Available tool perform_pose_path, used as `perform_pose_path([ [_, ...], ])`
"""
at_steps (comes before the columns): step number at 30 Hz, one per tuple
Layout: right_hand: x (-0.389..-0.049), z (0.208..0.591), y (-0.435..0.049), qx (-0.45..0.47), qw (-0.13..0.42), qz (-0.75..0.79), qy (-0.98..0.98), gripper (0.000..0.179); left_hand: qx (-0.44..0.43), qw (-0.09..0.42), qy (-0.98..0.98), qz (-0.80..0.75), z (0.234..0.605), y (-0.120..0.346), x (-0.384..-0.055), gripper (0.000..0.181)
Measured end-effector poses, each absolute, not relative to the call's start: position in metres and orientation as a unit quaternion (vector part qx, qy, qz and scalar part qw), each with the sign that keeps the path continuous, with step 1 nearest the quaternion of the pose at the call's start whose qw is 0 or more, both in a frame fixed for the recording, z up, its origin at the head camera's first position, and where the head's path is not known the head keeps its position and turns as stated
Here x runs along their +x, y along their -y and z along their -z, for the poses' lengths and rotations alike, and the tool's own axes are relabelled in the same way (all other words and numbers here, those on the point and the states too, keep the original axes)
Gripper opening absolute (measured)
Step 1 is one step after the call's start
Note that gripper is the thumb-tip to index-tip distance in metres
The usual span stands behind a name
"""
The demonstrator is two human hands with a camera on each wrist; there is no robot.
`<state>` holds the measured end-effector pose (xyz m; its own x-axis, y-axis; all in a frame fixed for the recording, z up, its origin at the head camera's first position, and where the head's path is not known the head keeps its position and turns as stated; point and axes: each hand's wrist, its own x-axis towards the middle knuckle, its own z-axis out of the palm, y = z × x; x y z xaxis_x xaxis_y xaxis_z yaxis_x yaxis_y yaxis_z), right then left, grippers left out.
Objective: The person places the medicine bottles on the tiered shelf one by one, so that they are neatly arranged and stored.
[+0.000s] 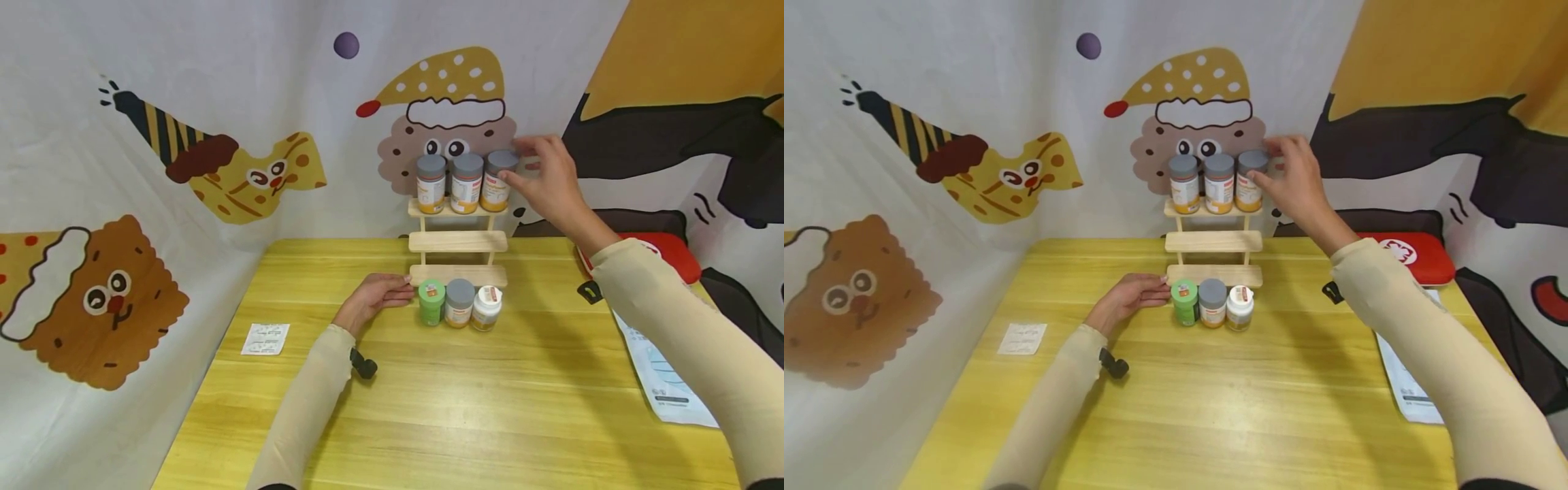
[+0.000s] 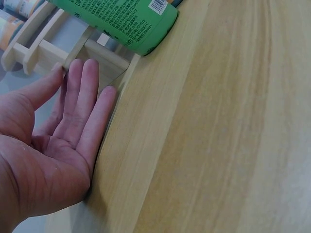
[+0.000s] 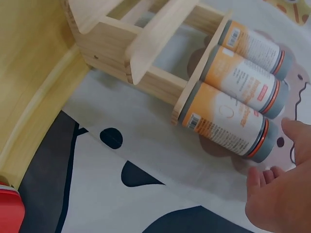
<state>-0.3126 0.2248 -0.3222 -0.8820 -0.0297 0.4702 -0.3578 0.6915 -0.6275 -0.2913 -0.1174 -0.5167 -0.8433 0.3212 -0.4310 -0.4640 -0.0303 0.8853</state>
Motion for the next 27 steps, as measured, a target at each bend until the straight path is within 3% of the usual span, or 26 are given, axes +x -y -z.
perform_pose_path([
  [17,-0.285,0.355,-0.203,0.175,0.26,-0.384,0.868,0.058,-0.05,0.268,-0.651,-0.708,0.518,0.118,-0.291,0.041],
  [27,-0.269,0.378,-0.179,0.236,0.186,-0.424,0.854,0.059,-0.05,0.27,-0.645,-0.713,0.517,0.116,-0.29,0.039],
])
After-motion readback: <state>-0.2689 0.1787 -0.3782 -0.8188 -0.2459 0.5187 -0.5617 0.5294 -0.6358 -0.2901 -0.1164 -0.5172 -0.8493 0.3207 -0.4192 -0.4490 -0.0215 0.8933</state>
